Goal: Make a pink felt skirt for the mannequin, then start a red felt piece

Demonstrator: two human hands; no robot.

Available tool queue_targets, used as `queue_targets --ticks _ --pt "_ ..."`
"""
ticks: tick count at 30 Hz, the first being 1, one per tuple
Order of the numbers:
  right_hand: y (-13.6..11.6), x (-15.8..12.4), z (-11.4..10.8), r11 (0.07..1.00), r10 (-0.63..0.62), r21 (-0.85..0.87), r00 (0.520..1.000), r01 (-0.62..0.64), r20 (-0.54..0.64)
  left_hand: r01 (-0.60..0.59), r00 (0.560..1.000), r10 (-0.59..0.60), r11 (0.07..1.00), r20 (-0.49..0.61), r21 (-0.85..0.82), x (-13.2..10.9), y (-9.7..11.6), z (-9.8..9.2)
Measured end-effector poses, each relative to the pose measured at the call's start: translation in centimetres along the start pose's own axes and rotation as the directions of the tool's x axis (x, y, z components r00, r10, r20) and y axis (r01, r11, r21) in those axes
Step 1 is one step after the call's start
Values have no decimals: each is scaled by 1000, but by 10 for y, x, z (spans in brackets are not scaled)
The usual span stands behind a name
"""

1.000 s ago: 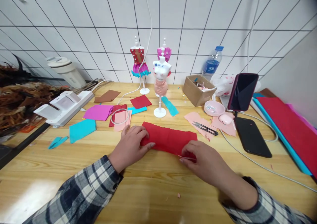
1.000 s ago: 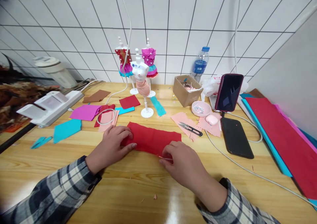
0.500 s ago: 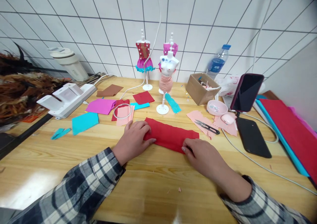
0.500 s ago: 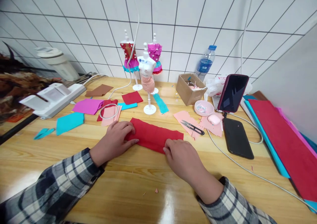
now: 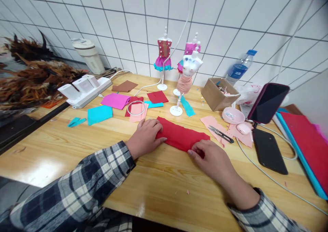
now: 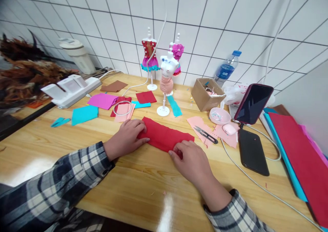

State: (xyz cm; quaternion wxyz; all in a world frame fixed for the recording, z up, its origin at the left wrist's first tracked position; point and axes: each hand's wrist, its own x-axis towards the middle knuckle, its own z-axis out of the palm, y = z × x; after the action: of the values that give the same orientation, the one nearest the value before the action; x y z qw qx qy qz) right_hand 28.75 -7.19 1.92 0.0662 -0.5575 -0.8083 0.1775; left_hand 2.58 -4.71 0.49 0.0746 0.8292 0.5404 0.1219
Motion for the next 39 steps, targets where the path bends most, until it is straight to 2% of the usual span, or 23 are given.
queue_targets --ticks 3,6,10,14,21,23,25,27,29,34,39 --pt "2 2 2 999 -26 29 1000 26 5 14 1000 -14 1000 1 -25 -1 1 0" --pt "5 5 3 997 29 64 998 -33 64 28 1000 -28 999 2 -31 -2 2 -1" --pt "4 8 3 993 116 12 988 -118 103 40 999 -40 999 -9 -1 -3 5 -1" --pt "3 10 4 981 192 -18 976 -191 107 47 999 -46 999 -10 5 -4 6 -1" --pt "0 11 5 972 235 -44 968 -232 90 63 997 -63 998 -36 10 -3 6 1" --pt "-1 11 4 972 232 -54 969 -228 84 24 998 -22 1000 -65 21 -4 12 0" --pt "-3 11 4 972 230 -60 970 -226 83 -119 990 121 993 -71 25 -8 24 1" --pt "-4 11 4 973 226 -66 971 -221 81 -303 953 302 953 -31 3 -16 38 4" --pt "-5 11 4 974 222 -70 972 -217 82 -375 926 376 926 19 -44 -26 51 11" --pt "-3 11 4 979 198 -53 978 -194 72 -265 947 281 957 157 -115 -41 59 23" --pt "3 11 6 984 173 23 984 -175 52 -254 947 273 959 169 -126 -41 55 21"
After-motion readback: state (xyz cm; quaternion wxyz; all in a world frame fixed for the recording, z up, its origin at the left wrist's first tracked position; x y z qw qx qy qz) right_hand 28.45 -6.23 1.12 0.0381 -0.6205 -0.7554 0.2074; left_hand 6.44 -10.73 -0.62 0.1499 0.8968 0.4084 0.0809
